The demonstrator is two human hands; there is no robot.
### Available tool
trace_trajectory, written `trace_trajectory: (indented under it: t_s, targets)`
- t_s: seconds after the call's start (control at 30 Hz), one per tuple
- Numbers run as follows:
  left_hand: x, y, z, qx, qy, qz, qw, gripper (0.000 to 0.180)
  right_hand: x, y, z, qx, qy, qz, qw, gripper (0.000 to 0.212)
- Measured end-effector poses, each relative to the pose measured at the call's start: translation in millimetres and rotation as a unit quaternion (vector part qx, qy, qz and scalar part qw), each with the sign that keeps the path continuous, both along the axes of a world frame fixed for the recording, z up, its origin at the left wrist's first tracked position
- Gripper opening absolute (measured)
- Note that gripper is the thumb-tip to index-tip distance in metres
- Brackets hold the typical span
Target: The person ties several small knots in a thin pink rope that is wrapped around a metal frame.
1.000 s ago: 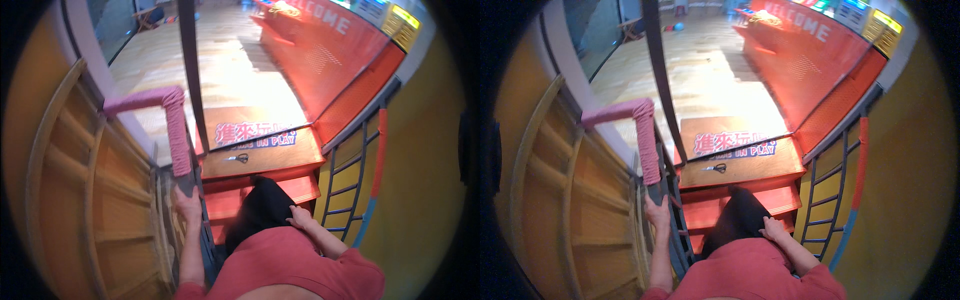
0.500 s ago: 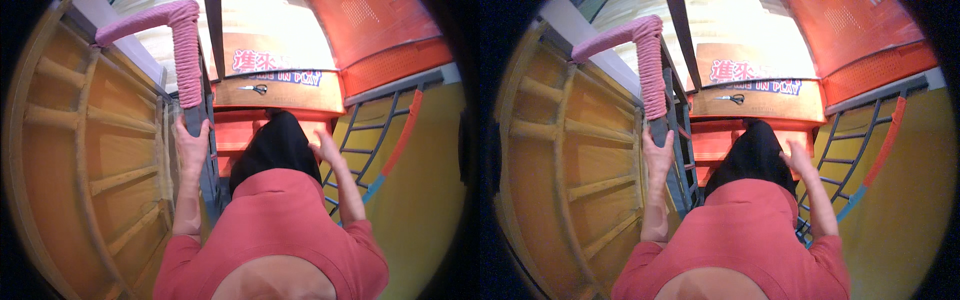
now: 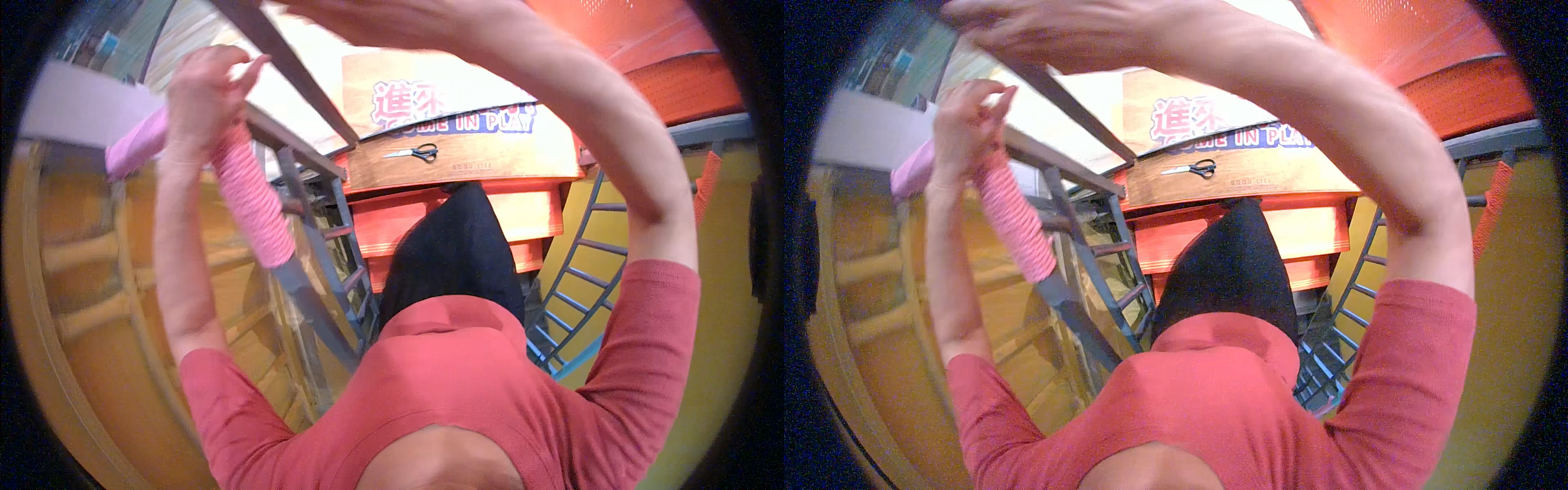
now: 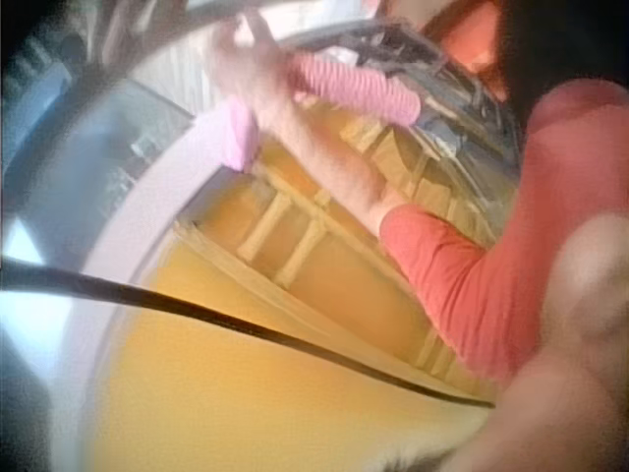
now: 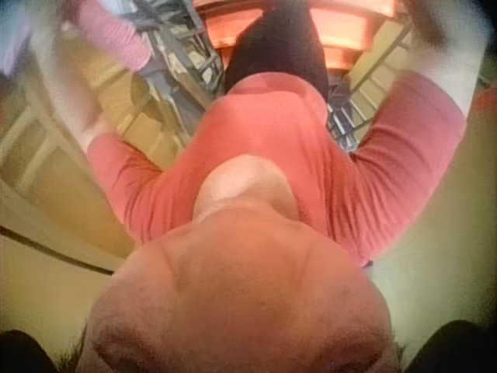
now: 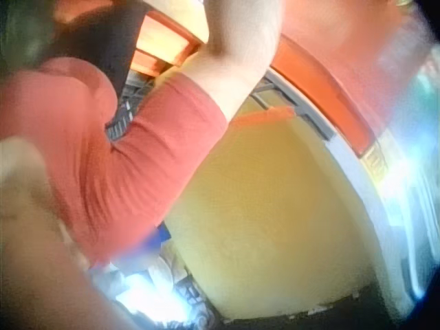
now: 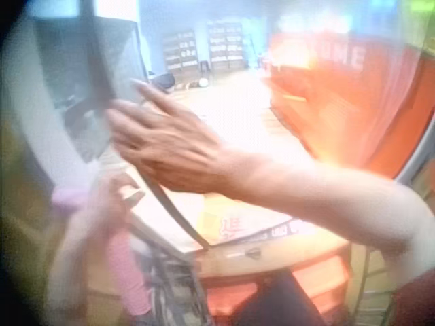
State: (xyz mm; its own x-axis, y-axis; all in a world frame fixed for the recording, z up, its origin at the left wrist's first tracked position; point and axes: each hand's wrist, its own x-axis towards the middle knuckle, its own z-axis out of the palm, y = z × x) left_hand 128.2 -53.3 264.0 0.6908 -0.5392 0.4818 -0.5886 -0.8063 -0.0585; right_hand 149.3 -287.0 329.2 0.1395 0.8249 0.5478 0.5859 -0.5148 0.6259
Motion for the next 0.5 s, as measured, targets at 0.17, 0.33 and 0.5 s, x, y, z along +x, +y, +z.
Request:
trace_trajectory:
  t_s: [0.17,0.33,0.5]
  targets:
    - [9.7,-14.7,14.2,0.024,0.291,0.171,0.941,0.029,95.9,-63.1,-27.0,-0.033,-0.066,-0.008,0.997,0.064]
    - [-0.4,-40.4,26.6,0.102,0.217,0.142,0.960,0.014,74.7,-225.9,-30.5,0.025,0.062,-0.137,0.988,0.063]
    - [-0.4,-47.9,24.6,0.101,0.240,0.151,0.954,0.004,20.2,-376.3,-22.7,0.038,0.140,-0.311,0.939,0.061]
